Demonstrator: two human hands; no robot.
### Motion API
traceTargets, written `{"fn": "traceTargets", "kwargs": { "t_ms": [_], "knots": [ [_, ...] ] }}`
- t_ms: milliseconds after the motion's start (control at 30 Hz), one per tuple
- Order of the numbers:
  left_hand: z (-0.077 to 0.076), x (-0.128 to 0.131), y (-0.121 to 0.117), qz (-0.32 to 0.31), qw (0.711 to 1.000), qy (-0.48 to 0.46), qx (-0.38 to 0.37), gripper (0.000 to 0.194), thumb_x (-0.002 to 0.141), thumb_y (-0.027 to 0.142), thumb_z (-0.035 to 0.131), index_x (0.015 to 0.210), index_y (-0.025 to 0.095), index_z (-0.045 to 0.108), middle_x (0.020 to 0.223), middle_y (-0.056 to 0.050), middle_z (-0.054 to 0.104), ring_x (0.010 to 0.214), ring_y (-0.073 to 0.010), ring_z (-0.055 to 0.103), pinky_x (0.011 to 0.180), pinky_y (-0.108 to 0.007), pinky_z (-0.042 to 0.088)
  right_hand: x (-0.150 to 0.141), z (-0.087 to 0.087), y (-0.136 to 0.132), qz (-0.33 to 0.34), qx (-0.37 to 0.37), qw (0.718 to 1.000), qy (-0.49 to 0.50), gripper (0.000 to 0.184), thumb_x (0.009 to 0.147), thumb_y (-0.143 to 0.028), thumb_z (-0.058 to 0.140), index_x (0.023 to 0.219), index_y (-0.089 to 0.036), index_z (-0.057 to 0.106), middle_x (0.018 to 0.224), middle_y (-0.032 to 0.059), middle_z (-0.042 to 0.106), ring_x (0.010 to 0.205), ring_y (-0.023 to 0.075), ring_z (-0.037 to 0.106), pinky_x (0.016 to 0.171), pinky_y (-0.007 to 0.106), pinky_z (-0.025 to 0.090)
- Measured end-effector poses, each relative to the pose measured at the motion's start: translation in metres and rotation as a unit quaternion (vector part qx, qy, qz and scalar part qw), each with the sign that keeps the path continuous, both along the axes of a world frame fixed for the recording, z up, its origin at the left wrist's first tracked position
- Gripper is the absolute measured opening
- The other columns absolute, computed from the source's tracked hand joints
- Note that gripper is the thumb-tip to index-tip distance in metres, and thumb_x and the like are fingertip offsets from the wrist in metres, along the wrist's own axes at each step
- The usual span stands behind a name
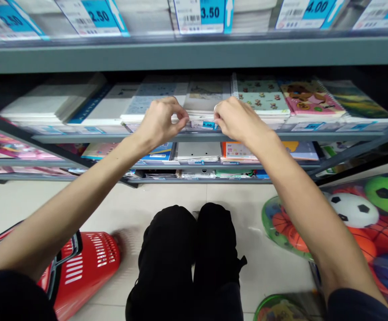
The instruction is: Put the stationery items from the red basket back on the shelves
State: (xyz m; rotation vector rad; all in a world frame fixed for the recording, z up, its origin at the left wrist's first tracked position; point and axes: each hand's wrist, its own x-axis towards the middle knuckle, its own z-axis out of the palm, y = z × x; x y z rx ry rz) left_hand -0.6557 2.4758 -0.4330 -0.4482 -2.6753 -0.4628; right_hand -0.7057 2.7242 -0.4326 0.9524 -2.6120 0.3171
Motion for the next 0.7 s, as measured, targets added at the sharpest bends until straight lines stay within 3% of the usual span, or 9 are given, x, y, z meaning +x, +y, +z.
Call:
{"fn": "traceTargets", "kwargs": {
  "t_ms": [167,400,700],
  "knots": [
    [-0.005,-0.004,0.006,-0.020,1.000,-0.006,0.003,0.033,0.098,0.033,0.061,0.116,0.013,0.079,0.112,-0.012,0.070,0.106,-0.0266,0.063,0.104,-0.041,0.049,-0.004,0.004,0.005,0.016,0.023,1.000,0.000,0.029,0.103,-0.040,0.064,0.098,-0.017,0.081,0.089,0.0110,0.073,0.100,0.0327,0.067,0.088,0.044,0.050],
    [-0.006,-0.008,0.007,-0.021,0.999,-0.019,-0.024,0.029,0.096,0.026,0.055,0.100,0.013,0.082,0.107,-0.013,0.072,0.102,-0.0285,0.065,0.099,-0.042,0.050,0.001,0.005,-0.001,0.004,0.031,1.000,-0.007,0.023,0.103,-0.031,0.063,0.102,-0.016,0.081,0.094,0.0123,0.074,0.103,0.0330,0.067,0.089,0.044,0.048],
    [-0.009,-0.011,0.002,-0.048,0.998,0.004,-0.047,0.027,0.095,0.024,0.057,0.097,0.012,0.081,0.103,-0.013,0.073,0.094,-0.0249,0.066,0.092,-0.041,0.054,0.007,0.011,0.001,-0.002,0.061,0.998,-0.031,0.027,0.102,-0.031,0.059,0.109,-0.016,0.080,0.098,0.0125,0.075,0.102,0.0311,0.067,0.089,0.040,0.049]
  ]
}}
